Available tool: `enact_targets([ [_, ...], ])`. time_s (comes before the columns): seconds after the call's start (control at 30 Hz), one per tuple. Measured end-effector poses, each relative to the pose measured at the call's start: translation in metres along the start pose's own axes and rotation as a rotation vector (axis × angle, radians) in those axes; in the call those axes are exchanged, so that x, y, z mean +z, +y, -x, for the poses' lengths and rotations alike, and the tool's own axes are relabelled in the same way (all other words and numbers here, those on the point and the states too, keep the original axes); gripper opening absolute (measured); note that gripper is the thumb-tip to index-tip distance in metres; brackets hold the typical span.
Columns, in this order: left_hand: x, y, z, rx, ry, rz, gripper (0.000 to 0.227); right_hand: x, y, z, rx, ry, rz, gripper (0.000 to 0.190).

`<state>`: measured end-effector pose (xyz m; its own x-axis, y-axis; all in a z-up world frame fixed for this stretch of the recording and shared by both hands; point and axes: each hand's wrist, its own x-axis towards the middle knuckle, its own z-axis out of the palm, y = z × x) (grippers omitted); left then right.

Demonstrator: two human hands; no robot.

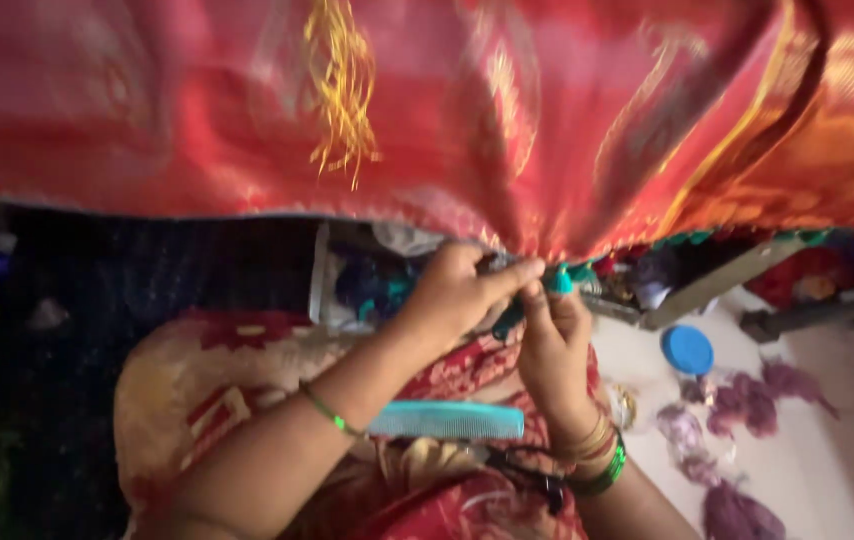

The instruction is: Attaching and trimming decorative tassels on a saree border using a needle, thread, and scissors.

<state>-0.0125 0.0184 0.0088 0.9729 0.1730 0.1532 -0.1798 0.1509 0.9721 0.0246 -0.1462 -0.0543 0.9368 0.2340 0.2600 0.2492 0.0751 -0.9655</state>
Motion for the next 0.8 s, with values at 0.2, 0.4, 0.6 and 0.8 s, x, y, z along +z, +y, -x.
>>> enact_targets([
  [0.2, -0.008, -0.016, -0.015, -0.172, -0.097, 0.238, 0.021, -0.017, -0.013, 0.027, -0.431, -0.034, 0.667, 0.014],
  [0.4, -0.006, -0.018, -0.026, 0.105, -0.141, 0.209, 0.013, -0.025, 0.082, 0.088, -0.330, -0.656, 1.136, 0.031],
  [0.6, -0.012, 0.007, -0.033, -0.163, -0.156, 0.188, 0.014, -0.010, 0.032, 0.074, -0.445, -0.872, 0.946, 0.037],
  [0.8, -0.019, 0.021, -0.040, -0.254, -0.185, -0.070, 0.020, -0.051, -0.121, 0.009, -0.911, -0.663, 1.204, 0.043],
])
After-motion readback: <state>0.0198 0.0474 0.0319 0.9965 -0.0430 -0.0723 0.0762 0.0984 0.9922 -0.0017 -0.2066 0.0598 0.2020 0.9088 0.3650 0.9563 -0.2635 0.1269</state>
